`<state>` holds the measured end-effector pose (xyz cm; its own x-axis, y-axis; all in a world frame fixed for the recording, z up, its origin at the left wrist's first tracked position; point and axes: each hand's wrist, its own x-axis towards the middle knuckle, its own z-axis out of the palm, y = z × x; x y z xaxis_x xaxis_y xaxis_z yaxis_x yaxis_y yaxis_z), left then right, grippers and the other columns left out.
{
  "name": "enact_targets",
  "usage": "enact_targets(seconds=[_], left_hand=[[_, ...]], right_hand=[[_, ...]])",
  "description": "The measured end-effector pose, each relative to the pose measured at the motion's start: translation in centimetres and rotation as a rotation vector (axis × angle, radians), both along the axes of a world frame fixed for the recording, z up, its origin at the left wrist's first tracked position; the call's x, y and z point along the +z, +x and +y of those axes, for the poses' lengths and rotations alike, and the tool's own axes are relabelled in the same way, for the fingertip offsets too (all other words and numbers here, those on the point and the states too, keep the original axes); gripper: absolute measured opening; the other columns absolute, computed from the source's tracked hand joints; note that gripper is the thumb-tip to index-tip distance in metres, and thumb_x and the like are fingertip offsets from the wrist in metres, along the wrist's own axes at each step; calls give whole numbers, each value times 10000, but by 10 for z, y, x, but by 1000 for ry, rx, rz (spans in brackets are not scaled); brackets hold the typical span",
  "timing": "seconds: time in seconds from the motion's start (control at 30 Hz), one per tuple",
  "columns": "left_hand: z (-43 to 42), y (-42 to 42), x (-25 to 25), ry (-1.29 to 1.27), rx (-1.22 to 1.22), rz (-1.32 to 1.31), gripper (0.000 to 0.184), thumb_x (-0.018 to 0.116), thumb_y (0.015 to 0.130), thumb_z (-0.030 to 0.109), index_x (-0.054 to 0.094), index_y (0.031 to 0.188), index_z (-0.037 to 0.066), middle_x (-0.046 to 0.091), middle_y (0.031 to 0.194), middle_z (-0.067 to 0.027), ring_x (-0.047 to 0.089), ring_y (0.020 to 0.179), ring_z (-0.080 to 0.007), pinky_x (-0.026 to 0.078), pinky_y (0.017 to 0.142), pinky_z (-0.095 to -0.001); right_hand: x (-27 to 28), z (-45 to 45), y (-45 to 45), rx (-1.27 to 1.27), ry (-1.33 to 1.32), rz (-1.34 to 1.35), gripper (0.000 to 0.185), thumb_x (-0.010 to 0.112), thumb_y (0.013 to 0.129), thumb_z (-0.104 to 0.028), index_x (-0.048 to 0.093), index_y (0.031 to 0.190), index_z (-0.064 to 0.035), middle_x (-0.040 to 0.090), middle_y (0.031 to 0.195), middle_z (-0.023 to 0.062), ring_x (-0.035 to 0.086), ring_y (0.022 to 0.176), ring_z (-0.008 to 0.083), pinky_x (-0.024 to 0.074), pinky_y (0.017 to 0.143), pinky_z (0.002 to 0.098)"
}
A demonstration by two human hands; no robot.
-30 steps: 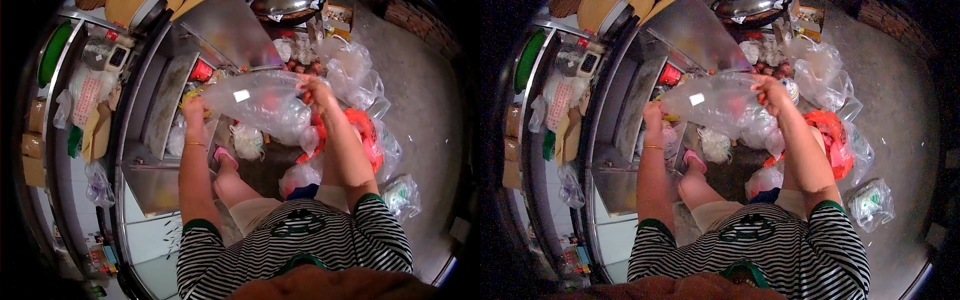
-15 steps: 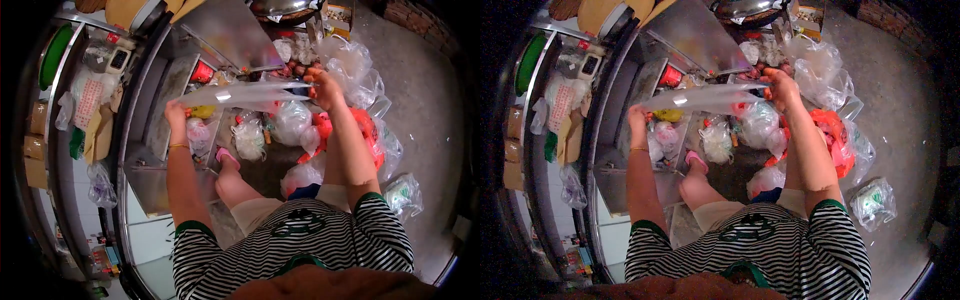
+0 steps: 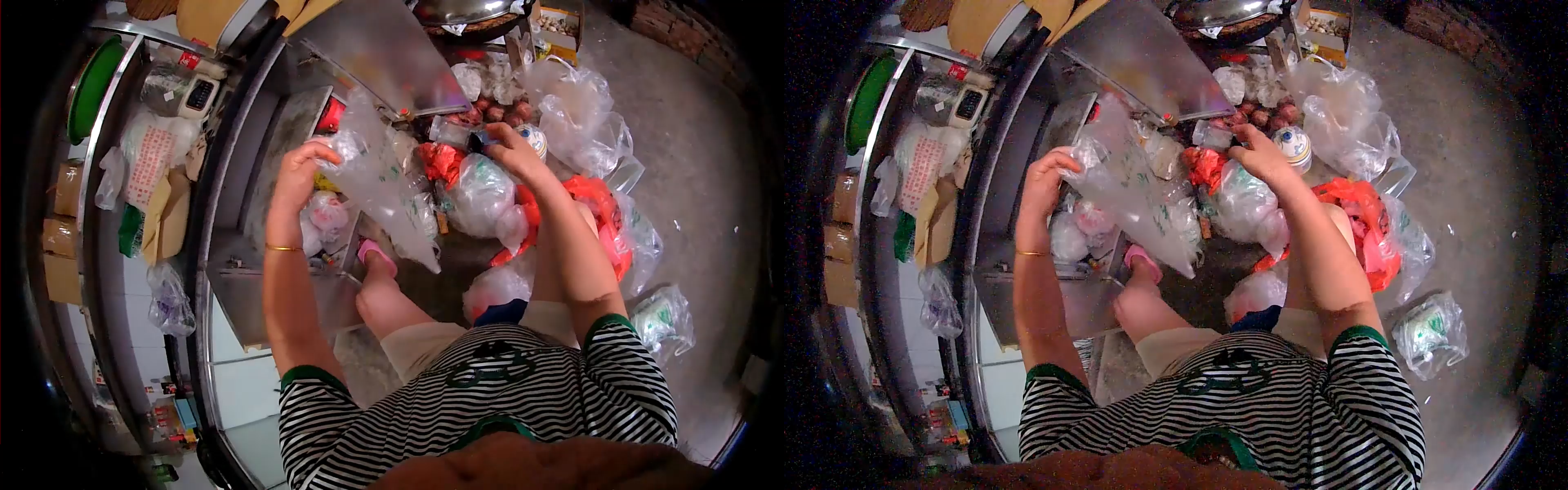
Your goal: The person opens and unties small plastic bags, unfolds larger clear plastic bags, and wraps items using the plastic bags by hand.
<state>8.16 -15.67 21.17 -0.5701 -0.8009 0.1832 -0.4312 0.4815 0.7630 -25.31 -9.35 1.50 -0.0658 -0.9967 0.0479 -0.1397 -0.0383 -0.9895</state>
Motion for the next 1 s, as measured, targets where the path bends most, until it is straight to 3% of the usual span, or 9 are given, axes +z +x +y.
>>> enact_targets(seconds=[0.13,0.33,0.43,0.47,0.57,0.6,0.73,0.83,1.0], left_hand=[[30,-23,22,82,-160,-83,244,361,579,-63,591,647,-16,597,867,-94,544,924,-196,413,808,-275],[34,-18,25,137,-298,-51,185,373,521,-43,550,554,0,600,795,-103,550,886,-204,425,745,-275],[40,-18,26,216,-254,20,176,378,519,-35,547,551,1,600,759,-94,547,877,-202,421,739,-274],[41,-19,26,238,-238,42,175,380,521,-34,548,556,0,599,751,-89,546,876,-202,418,740,-273],[35,-12,20,224,-203,19,172,382,540,-31,550,566,-5,602,760,-80,543,884,-202,412,755,-272],[30,-5,18,207,-177,-20,170,385,554,-32,551,571,-7,601,774,-82,543,883,-201,410,763,-272],[12,19,10,46,-54,-216,174,394,609,-36,567,602,-11,597,800,-88,542,884,-203,409,789,-277],[12,26,1,-87,-4,-326,212,388,629,-56,594,656,-10,591,798,-89,544,885,-213,412,807,-279],[26,13,-3,-144,3,-301,328,353,614,-106,630,755,-2,599,843,-106,549,896,-229,412,848,-280]], right_hand=[[28,11,17,150,-65,-291,678,559,770,-276,290,1334,-13,371,1334,180,408,1193,270,296,1004,344],[17,-6,25,157,-142,-314,666,537,777,-329,318,1317,-8,395,1306,164,341,1238,250,223,1042,339],[35,0,27,407,-112,-451,658,553,763,-320,337,1308,-21,411,1288,141,357,1220,243,229,1036,343],[30,-2,30,406,-94,-558,547,578,757,-229,426,1242,-27,498,1194,111,453,1120,220,313,982,333],[15,-12,33,405,1,-815,398,586,754,-108,521,1138,-26,575,1066,68,533,986,180,403,886,317],[18,-11,33,328,-34,-862,266,572,757,-27,579,1023,-31,613,938,36,571,859,143,451,792,285],[18,-18,12,128,7,-950,175,562,784,-49,586,957,-38,617,853,17,567,774,111,447,748,240],[13,-21,1,148,-96,-788,157,567,789,-79,581,944,-56,605,857,7,558,794,120,429,754,237],[21,-10,-2,282,-29,-995,285,572,786,-178,532,1050,-79,555,1044,26,516,940,156,412,826,312]])
